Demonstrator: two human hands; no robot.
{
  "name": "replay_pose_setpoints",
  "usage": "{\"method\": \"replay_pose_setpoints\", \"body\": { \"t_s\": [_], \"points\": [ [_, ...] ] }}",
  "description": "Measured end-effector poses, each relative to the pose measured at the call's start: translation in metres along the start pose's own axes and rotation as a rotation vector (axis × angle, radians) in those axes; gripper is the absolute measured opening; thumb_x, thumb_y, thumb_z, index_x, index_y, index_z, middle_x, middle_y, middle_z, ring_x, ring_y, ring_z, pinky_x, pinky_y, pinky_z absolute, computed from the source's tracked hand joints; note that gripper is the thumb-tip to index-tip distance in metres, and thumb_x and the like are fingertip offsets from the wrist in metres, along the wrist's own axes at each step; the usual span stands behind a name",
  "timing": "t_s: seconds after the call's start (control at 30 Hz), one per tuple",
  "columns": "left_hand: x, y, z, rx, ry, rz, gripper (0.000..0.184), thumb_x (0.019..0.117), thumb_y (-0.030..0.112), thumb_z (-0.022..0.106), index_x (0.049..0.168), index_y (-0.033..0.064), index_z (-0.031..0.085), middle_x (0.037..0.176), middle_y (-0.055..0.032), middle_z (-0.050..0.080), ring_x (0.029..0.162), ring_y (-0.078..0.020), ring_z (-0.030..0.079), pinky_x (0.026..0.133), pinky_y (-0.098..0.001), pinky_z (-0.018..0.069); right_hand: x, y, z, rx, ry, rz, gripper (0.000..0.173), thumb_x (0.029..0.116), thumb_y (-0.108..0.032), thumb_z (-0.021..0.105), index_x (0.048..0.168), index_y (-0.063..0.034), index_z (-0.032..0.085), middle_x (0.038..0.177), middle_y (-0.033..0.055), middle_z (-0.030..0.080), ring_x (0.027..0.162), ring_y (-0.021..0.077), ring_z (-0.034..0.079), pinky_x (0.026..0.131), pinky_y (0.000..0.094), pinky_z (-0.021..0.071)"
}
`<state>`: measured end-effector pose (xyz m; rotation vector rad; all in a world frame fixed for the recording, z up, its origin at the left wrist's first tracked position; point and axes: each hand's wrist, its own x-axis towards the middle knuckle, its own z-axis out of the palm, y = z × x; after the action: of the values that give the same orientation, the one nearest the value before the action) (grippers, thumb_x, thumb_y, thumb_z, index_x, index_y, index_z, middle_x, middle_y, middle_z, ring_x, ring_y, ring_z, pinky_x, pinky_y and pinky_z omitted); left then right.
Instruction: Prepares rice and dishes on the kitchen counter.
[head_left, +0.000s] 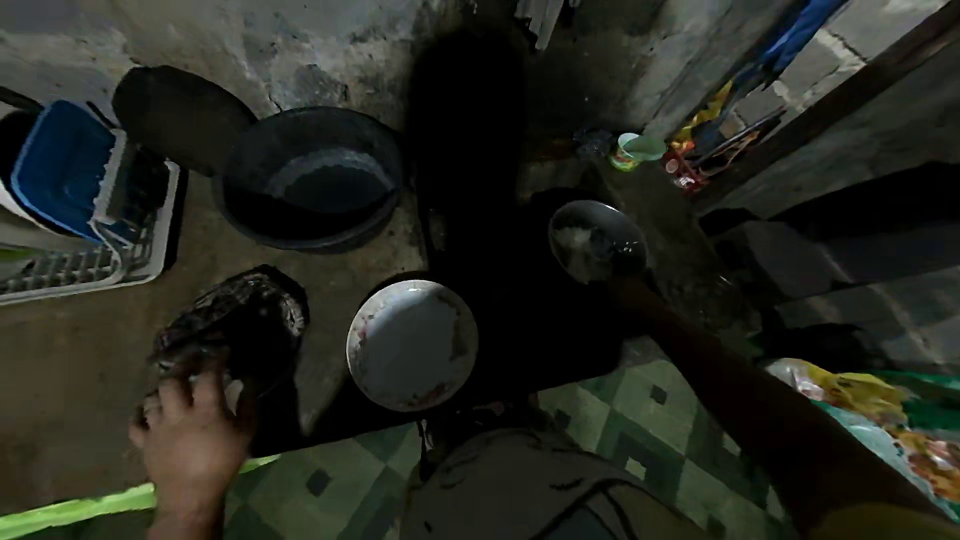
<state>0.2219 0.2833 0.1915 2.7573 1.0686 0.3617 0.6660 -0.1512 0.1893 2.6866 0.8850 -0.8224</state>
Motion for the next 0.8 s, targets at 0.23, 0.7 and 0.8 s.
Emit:
{"method": "replay_pose_setpoints", "body": {
  "t_s": [0.23,0.7,0.8],
  "points": [
    [-0.074,0.158,0.024,-0.145,0.079,0.001,0.052,0.0917,0.028,0.07,0.137,0.0039,0.062,0.143,-0.0351,0.051,0.124,-0.0623,0.052,0.098,-0.0782,0.0387,0.034,0.004,-0.006,0.047,0.029,-0.166,0.038,0.1062,-0.032,0.053,0.13,-0.006,0.065,0.123,0.0228,0.068,0.116,0.0437,0.064,0.097,0.0655,0.0492],
    [-0.054,0.351,0.064,-0.221,-0.191,0.251,0.039,0.0965,0.033,0.068,0.134,0.0197,0.068,0.147,-0.0141,0.057,0.14,-0.0392,0.049,0.114,-0.067,0.0357,0.088,-0.123,-0.054,0.568,0.086,-0.009,0.036,0.1003,-0.031,0.062,0.115,0.0008,0.07,0.121,0.0213,0.07,0.115,0.0367,0.068,0.095,0.059,0.0535],
    [-0.042,0.352,0.066,-0.213,-0.319,0.24,0.039,0.0994,0.034,0.064,0.135,0.0188,0.066,0.15,-0.0127,0.055,0.144,-0.0369,0.045,0.117,-0.0631,0.033,0.086,-0.14,-0.054,0.605,0.097,-0.016,0.038,0.0995,-0.033,0.065,0.116,0.0004,0.07,0.12,0.0211,0.071,0.113,0.0369,0.068,0.093,0.0585,0.0542]
  ]
}}
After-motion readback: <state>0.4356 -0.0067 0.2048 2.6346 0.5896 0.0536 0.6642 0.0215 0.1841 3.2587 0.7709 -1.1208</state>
